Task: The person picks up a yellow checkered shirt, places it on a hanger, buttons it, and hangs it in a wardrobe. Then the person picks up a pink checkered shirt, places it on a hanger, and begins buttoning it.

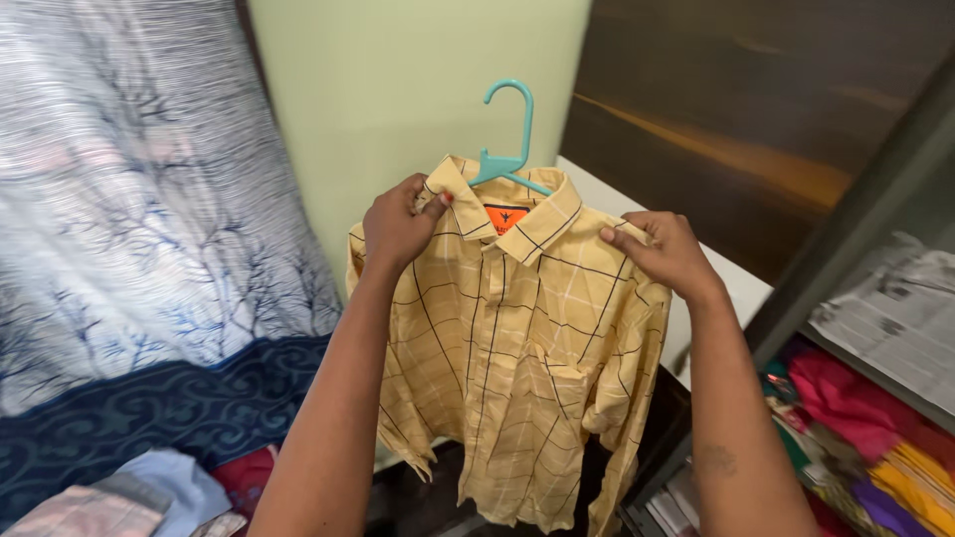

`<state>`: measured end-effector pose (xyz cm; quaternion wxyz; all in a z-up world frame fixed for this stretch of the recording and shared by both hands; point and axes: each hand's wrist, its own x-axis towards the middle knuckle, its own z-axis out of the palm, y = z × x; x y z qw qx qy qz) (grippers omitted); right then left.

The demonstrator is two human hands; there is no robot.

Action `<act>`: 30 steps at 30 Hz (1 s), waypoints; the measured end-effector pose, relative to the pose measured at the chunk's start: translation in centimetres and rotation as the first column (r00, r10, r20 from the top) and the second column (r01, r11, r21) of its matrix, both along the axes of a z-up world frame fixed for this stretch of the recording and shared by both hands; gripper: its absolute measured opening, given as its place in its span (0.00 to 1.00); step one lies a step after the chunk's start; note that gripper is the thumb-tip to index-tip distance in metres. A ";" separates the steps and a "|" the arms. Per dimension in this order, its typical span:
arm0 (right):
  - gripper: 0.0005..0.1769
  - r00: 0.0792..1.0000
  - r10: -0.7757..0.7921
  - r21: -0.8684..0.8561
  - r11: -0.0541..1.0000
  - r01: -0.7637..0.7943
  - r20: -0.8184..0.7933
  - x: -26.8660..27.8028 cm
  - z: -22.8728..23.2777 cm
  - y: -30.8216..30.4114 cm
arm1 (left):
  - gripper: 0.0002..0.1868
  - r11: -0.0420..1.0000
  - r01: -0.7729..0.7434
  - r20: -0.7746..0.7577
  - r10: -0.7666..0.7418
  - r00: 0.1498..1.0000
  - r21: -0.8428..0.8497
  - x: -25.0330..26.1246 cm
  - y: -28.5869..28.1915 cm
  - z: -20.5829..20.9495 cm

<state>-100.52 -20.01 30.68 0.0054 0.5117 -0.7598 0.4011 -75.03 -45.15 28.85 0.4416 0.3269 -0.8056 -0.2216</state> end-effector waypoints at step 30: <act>0.18 0.689 -0.711 -0.385 0.680 0.624 -0.139 4.2 -0.1 27.2 | 0.18 0.720 0.691 -0.107 -0.684 0.722 0.057 -21.2 19.3 2.8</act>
